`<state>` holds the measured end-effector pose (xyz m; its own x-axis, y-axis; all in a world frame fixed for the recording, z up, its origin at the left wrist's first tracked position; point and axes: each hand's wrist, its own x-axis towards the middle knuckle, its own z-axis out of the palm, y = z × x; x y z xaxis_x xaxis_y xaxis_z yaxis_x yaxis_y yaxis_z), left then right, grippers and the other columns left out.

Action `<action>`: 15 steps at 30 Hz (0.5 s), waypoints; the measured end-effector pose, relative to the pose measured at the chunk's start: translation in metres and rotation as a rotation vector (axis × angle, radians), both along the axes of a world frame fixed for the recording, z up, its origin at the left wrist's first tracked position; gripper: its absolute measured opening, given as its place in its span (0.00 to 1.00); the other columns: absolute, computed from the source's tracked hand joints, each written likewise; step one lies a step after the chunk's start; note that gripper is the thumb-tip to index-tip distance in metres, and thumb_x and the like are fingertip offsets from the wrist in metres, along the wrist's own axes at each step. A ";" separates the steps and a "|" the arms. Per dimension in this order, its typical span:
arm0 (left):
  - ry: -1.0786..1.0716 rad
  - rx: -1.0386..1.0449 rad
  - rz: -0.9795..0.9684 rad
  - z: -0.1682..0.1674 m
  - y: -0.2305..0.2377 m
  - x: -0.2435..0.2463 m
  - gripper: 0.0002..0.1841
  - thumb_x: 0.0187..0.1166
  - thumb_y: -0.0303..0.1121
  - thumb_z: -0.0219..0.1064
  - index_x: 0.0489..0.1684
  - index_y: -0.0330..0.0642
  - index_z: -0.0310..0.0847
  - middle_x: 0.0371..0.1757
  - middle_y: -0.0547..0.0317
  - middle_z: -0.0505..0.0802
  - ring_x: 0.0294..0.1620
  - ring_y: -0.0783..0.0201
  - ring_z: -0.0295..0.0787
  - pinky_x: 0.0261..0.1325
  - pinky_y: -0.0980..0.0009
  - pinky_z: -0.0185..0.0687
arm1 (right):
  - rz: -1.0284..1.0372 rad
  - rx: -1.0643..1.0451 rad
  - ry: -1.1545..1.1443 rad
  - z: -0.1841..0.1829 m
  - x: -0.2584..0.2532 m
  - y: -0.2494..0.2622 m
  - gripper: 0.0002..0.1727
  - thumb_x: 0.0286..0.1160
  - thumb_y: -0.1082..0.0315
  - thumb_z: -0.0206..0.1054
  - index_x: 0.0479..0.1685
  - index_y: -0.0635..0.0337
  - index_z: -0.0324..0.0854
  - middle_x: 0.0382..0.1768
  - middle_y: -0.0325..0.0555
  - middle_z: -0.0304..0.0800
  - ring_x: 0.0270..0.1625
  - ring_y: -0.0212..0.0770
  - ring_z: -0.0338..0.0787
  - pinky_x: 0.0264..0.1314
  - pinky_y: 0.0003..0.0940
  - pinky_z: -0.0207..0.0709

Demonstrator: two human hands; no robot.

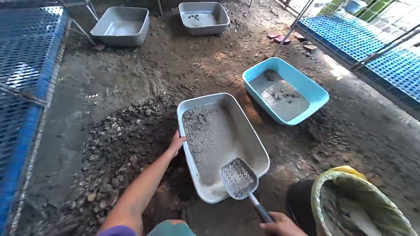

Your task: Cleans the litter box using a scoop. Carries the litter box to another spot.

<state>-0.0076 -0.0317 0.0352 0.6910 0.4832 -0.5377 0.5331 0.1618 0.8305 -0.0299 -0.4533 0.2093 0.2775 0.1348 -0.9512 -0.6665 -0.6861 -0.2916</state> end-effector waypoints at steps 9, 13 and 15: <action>-0.122 0.151 -0.104 0.083 -0.056 -0.035 0.42 0.74 0.20 0.68 0.90 0.25 0.49 0.81 0.28 0.73 0.80 0.47 0.76 0.81 0.57 0.73 | -0.078 0.116 -0.021 -0.077 -0.022 0.074 0.10 0.78 0.73 0.69 0.53 0.66 0.80 0.20 0.43 0.81 0.15 0.36 0.79 0.19 0.32 0.79; -0.174 0.240 -0.152 0.094 -0.072 -0.051 0.43 0.72 0.22 0.71 0.89 0.20 0.49 0.87 0.25 0.65 0.86 0.47 0.68 0.87 0.60 0.65 | -0.133 0.337 -0.193 -0.077 0.020 0.112 0.11 0.76 0.75 0.68 0.53 0.69 0.80 0.15 0.39 0.78 0.12 0.33 0.77 0.16 0.29 0.77; -0.212 0.263 -0.148 0.094 -0.075 -0.056 0.43 0.71 0.23 0.72 0.87 0.18 0.51 0.85 0.24 0.67 0.84 0.47 0.71 0.85 0.61 0.67 | -0.095 0.370 -0.263 -0.075 0.046 0.136 0.11 0.77 0.75 0.67 0.55 0.70 0.80 0.16 0.39 0.78 0.12 0.32 0.76 0.16 0.28 0.77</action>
